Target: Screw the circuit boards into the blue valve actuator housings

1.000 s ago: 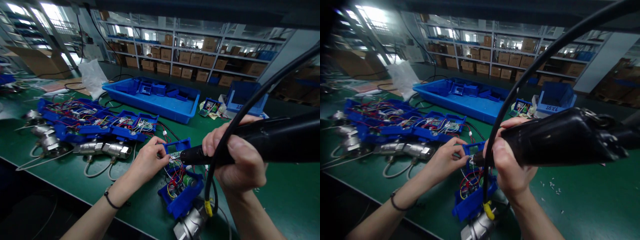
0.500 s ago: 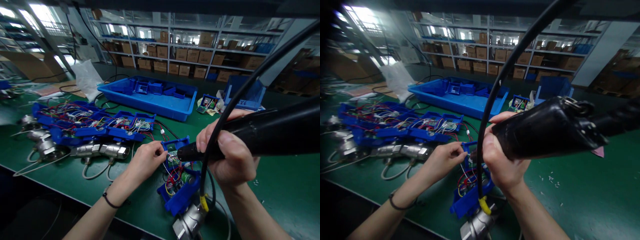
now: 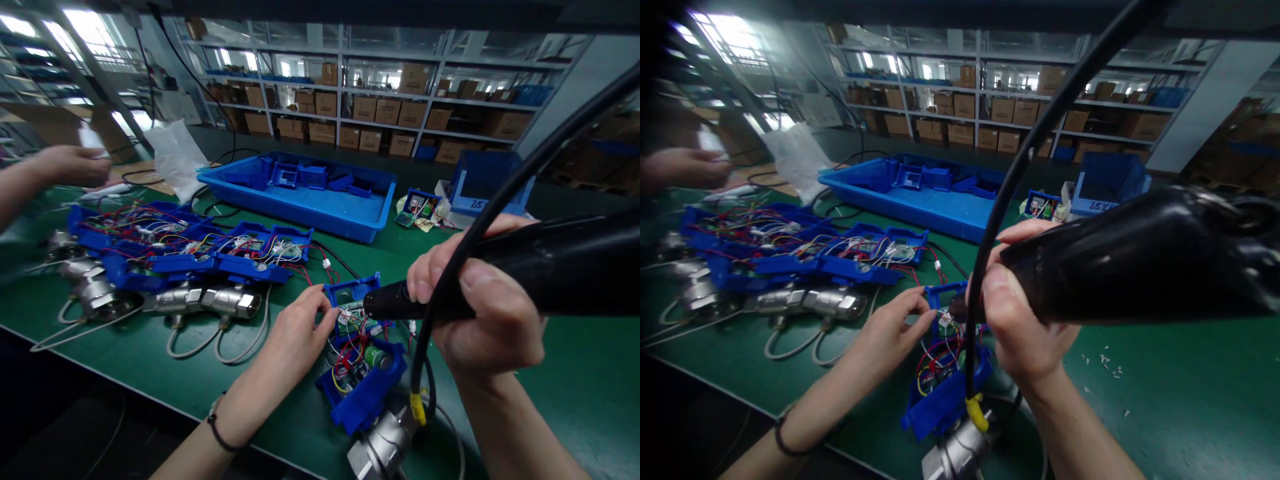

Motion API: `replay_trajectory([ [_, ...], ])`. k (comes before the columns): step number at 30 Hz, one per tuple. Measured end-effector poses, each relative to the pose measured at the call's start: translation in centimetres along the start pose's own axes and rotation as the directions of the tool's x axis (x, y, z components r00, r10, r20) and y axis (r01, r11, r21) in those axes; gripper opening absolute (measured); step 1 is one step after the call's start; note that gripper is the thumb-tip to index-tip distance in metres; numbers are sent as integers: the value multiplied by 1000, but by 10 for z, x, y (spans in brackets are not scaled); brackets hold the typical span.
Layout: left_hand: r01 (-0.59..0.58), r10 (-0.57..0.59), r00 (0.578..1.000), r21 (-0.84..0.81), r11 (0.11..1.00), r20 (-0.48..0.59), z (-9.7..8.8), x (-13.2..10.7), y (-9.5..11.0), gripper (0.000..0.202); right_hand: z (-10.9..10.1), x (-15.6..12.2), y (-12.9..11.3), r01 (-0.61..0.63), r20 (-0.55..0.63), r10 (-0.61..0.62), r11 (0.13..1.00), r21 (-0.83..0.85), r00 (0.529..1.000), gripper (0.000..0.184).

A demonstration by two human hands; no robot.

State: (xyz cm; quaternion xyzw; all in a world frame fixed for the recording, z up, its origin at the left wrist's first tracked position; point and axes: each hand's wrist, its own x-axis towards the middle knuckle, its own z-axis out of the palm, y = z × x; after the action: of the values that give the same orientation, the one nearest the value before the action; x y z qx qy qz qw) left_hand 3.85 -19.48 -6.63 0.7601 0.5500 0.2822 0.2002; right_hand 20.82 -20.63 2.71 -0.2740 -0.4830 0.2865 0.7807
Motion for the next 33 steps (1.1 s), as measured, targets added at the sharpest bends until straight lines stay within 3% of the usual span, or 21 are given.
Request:
replay_trajectory([
  [5,58,-57,997,27,998,-46,16,-26,9,16,-6,13,-4,113,-4,-113,993,35,994,22],
  [9,25,-24,1000,104,994,-11,22,-34,8,25,-10,19,-5,140,-15,-139,990,24,990,15],
  [11,4,-4,1000,53,999,-3,22,-34,7,24,-10,20,-7,150,-11,-150,988,37,989,14],
  [13,61,-65,997,-94,994,-41,21,-31,6,24,-9,19,-12,146,-8,-146,988,59,989,15],
  [16,252,-314,947,-435,864,-74,22,-23,3,29,-9,17,-17,109,-16,-108,991,82,994,17],
  [19,356,-457,889,-660,662,21,25,-10,1,33,-9,15,-19,99,-38,-96,991,88,995,15],
  [24,434,-410,886,-692,577,214,22,6,9,29,-9,16,-17,123,-34,-121,989,76,992,14],
  [28,486,-370,859,-790,374,353,22,10,16,31,-7,17,-17,112,-40,-108,989,94,993,17],
  [30,476,-350,864,-816,329,363,26,11,14,33,-6,17,-16,100,-56,-94,989,107,994,19],
  [33,381,-320,910,-839,389,265,37,11,7,38,-6,16,-16,88,-51,-83,989,118,995,20],
])
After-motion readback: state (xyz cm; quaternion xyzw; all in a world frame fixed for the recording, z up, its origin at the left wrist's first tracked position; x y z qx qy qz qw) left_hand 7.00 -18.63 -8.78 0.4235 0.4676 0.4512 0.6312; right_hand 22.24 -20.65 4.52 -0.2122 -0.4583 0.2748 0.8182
